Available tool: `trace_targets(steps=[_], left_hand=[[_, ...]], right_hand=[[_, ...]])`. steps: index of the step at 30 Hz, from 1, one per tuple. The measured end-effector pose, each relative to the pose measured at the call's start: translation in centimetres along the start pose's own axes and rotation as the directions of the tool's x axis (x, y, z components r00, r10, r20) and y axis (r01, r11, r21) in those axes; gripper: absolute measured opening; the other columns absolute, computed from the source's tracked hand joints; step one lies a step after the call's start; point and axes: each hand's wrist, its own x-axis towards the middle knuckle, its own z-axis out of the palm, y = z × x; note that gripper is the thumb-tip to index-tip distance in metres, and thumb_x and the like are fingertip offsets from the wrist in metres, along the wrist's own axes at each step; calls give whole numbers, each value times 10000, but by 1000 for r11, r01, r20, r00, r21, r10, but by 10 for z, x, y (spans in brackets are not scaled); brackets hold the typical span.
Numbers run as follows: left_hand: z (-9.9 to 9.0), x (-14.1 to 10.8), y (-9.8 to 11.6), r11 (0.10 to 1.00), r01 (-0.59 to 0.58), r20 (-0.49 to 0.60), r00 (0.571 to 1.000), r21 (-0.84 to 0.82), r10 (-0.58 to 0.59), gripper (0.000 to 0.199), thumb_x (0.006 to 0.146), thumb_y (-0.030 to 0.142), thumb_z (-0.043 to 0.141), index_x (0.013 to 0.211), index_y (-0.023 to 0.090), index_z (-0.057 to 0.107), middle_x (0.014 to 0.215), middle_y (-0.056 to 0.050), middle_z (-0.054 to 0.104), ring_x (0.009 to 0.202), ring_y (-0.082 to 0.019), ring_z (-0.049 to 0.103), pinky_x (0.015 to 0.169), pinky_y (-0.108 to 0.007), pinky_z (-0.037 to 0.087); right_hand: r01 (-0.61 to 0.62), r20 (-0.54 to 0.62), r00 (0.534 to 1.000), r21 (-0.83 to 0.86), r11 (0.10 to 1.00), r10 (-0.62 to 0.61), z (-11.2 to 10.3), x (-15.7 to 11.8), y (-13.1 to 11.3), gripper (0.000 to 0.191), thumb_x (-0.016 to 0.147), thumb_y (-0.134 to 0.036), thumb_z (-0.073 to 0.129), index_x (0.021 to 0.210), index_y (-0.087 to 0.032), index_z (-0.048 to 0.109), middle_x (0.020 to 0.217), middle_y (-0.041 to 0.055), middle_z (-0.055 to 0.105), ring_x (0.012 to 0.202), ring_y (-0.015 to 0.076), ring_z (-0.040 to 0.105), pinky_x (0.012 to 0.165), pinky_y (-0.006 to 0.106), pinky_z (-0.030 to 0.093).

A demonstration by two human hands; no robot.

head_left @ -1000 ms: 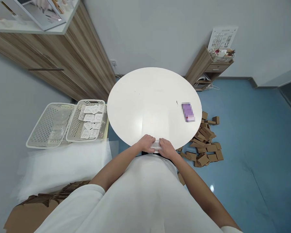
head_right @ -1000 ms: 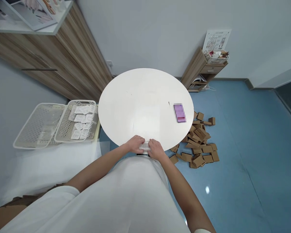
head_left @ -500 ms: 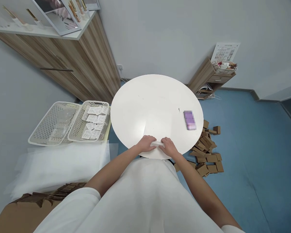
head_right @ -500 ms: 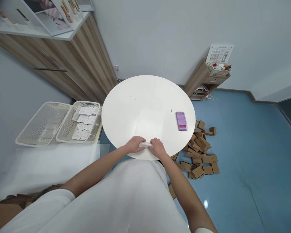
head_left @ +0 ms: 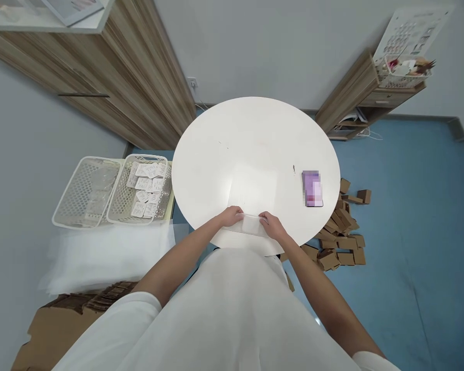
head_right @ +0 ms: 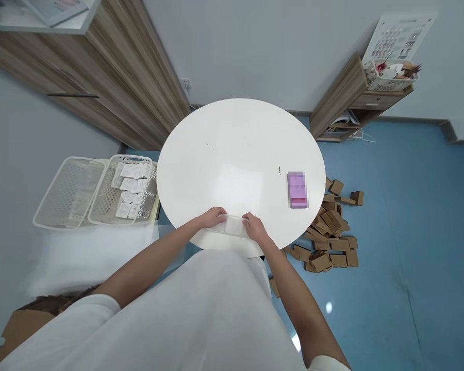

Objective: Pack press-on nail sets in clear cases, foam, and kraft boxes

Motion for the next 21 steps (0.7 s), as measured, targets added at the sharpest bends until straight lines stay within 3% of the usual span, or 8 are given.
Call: trace_targets(steps=[4,7,10,13,15,17,21], left_hand=[[-2,5,2,996,57,1,998,76,-57,177,770,283,462,873,195,575,928,-40,624,840,-186,578,663,-275,439],[-2,3,10,974,79,-101,993,213,-59,238,738,246,508,964,186,552,1019,-91,569,961,-256,521,760,-363,399],[0,-4,21,915,-69,-170,974,398,147,335,713,154,500,1044,209,514,1082,-100,523,1029,-265,468,835,-401,341],[5,-13,27,844,-279,-70,935,458,346,374,685,139,501,1048,228,512,1094,-82,520,1044,-251,458,901,-407,278],[10,-19,26,818,-333,-29,920,470,391,391,684,221,530,1072,225,491,1116,-83,512,1051,-259,456,932,-420,239],[16,-23,23,804,-343,-33,912,486,409,460,676,317,564,1109,214,451,1158,-94,490,1063,-268,449,944,-428,219],[25,-24,17,787,-342,-61,900,514,431,533,652,333,606,1125,194,403,1173,-106,477,1052,-260,458,921,-404,244]], right_hand=[[-3,-50,999,-60,998,0,3,7,4,223,839,-216,384,976,-211,560,978,70,594,885,197,559,734,327,437],[-15,-142,990,-182,983,-11,6,8,3,248,822,-203,417,1030,-208,552,1050,102,551,977,245,507,809,391,400],[70,-190,974,-277,958,-126,6,5,-2,277,818,-157,407,1055,-216,538,1149,108,511,1085,264,441,909,446,312],[260,-84,950,-326,909,-301,7,-3,-7,209,829,-188,416,979,-222,557,1172,100,519,1118,252,430,953,463,259],[338,-3,932,-351,873,-362,12,-9,-9,167,802,-269,493,951,-217,550,1192,109,512,1134,261,424,959,475,258],[348,27,931,-376,859,-365,19,-15,-8,269,736,-304,589,976,-202,524,1245,128,469,1174,279,392,953,475,285],[292,-24,945,-391,873,-327,34,-21,-5,397,667,-209,644,1025,-186,474,1303,143,402,1225,289,343,924,457,351]])
